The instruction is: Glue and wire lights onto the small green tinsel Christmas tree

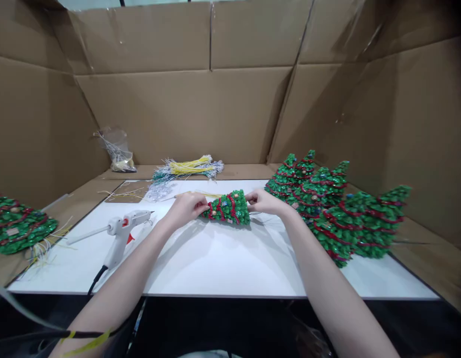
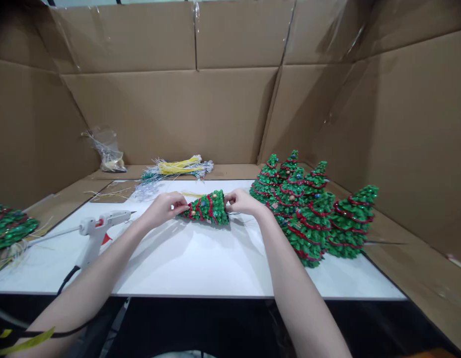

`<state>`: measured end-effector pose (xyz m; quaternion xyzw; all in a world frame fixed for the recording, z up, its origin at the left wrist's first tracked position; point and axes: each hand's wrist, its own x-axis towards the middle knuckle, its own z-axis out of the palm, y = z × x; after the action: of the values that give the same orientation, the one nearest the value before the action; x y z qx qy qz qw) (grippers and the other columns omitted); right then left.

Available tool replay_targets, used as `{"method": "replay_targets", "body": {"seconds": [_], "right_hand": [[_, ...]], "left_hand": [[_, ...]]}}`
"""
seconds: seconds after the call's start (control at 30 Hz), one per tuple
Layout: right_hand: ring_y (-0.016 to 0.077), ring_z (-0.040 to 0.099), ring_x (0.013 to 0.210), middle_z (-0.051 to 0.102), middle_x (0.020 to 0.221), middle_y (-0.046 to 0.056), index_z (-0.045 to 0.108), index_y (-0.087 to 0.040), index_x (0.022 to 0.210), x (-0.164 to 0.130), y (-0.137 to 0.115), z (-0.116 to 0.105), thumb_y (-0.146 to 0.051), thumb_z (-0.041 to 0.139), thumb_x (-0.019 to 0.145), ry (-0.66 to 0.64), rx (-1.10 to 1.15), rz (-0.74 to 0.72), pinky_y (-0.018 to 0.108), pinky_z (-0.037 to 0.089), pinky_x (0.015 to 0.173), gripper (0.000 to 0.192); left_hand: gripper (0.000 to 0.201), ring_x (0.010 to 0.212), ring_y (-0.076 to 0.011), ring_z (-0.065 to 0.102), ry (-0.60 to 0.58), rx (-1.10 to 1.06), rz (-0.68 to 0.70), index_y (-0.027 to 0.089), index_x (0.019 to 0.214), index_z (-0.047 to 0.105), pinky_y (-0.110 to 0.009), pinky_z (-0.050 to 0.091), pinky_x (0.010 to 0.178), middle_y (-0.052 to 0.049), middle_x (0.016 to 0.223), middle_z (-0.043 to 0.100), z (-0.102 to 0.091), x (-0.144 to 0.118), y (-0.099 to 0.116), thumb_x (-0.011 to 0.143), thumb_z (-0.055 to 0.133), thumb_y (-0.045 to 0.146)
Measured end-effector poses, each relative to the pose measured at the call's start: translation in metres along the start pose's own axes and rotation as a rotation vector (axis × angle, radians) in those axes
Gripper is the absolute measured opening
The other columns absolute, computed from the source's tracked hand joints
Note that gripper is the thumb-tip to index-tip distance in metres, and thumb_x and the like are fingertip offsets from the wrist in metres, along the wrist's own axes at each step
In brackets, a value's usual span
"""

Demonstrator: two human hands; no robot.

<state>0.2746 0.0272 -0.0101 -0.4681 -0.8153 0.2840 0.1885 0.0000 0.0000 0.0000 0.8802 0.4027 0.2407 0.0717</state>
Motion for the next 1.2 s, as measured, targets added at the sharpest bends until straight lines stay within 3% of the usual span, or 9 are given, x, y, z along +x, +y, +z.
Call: {"method": "replay_targets", "body": {"seconds": [0.27, 0.53, 0.63, 0.73, 0.83, 1.03, 1.2], "right_hand": [[0.0089, 0.025, 0.049, 0.029, 0.047, -0.005, 0.068, -0.011, 0.073, -0.007, -0.008, -0.008, -0.049, 0.054, 0.070, 0.254, -0.039, 0.085, 0.026, 0.020, 0.049, 0.041], [0.0102, 0.031, 0.049, 0.036, 0.046, -0.003, 0.071, -0.013, 0.072, -0.008, -0.007, -0.010, -0.044, 0.051, 0.075, 0.565, -0.066, 0.112, 0.026, 0.024, 0.051, 0.037], [0.0120, 0.039, 0.053, 0.045, 0.049, 0.000, 0.071, -0.013, 0.069, -0.009, -0.006, -0.010, -0.046, 0.050, 0.075, 0.516, -0.101, 0.182, 0.026, 0.028, 0.054, 0.040], [0.0134, 0.043, 0.056, 0.050, 0.051, 0.002, 0.068, -0.013, 0.062, -0.009, -0.004, -0.009, -0.052, 0.051, 0.073, 0.341, -0.142, 0.247, 0.026, 0.030, 0.056, 0.044], [0.0132, 0.044, 0.057, 0.053, 0.056, 0.002, 0.065, -0.014, 0.060, -0.007, -0.001, -0.008, -0.053, 0.055, 0.069, 0.220, -0.172, 0.213, 0.025, 0.031, 0.055, 0.042], [0.0130, 0.043, 0.057, 0.050, 0.059, 0.001, 0.066, -0.015, 0.066, -0.004, 0.006, -0.006, -0.046, 0.064, 0.061, 0.121, -0.212, 0.152, 0.025, 0.030, 0.054, 0.031], [0.0123, 0.040, 0.056, 0.047, 0.056, -0.001, 0.063, -0.015, 0.064, -0.004, 0.004, -0.007, -0.040, 0.065, 0.059, 0.111, -0.193, 0.145, 0.025, 0.028, 0.053, 0.026]], "left_hand": [[0.016, 0.065, -0.0124, 0.055, -0.009, -0.035, -0.046, 0.017, 0.075, 0.066, -0.022, 0.041, 0.062, -0.002, 0.070, 0.063, 0.000, 0.001, -0.006, 0.081, 0.057, 0.029], [0.016, 0.064, -0.0123, 0.056, -0.035, -0.073, -0.077, 0.018, 0.074, 0.066, -0.022, 0.041, 0.062, -0.002, 0.068, 0.064, 0.001, 0.001, -0.007, 0.080, 0.057, 0.029], [0.017, 0.063, -0.0122, 0.057, -0.034, -0.082, -0.077, 0.018, 0.073, 0.066, -0.022, 0.042, 0.062, -0.001, 0.068, 0.065, 0.001, 0.001, -0.007, 0.080, 0.056, 0.030], [0.017, 0.063, -0.0123, 0.057, -0.030, -0.089, -0.076, 0.018, 0.073, 0.066, -0.022, 0.042, 0.062, -0.001, 0.067, 0.065, 0.001, 0.001, -0.008, 0.080, 0.056, 0.031], [0.017, 0.063, -0.0124, 0.057, -0.026, -0.090, -0.075, 0.018, 0.074, 0.066, -0.022, 0.042, 0.062, -0.001, 0.068, 0.065, 0.002, 0.001, -0.009, 0.080, 0.056, 0.031], [0.017, 0.064, -0.0124, 0.057, -0.027, -0.083, -0.083, 0.018, 0.075, 0.067, -0.022, 0.042, 0.062, -0.002, 0.068, 0.065, 0.002, 0.002, -0.009, 0.080, 0.056, 0.030], [0.015, 0.063, -0.0121, 0.057, -0.027, -0.097, -0.089, 0.018, 0.075, 0.067, -0.022, 0.042, 0.063, -0.001, 0.069, 0.065, 0.001, 0.001, -0.008, 0.079, 0.057, 0.029]]}}
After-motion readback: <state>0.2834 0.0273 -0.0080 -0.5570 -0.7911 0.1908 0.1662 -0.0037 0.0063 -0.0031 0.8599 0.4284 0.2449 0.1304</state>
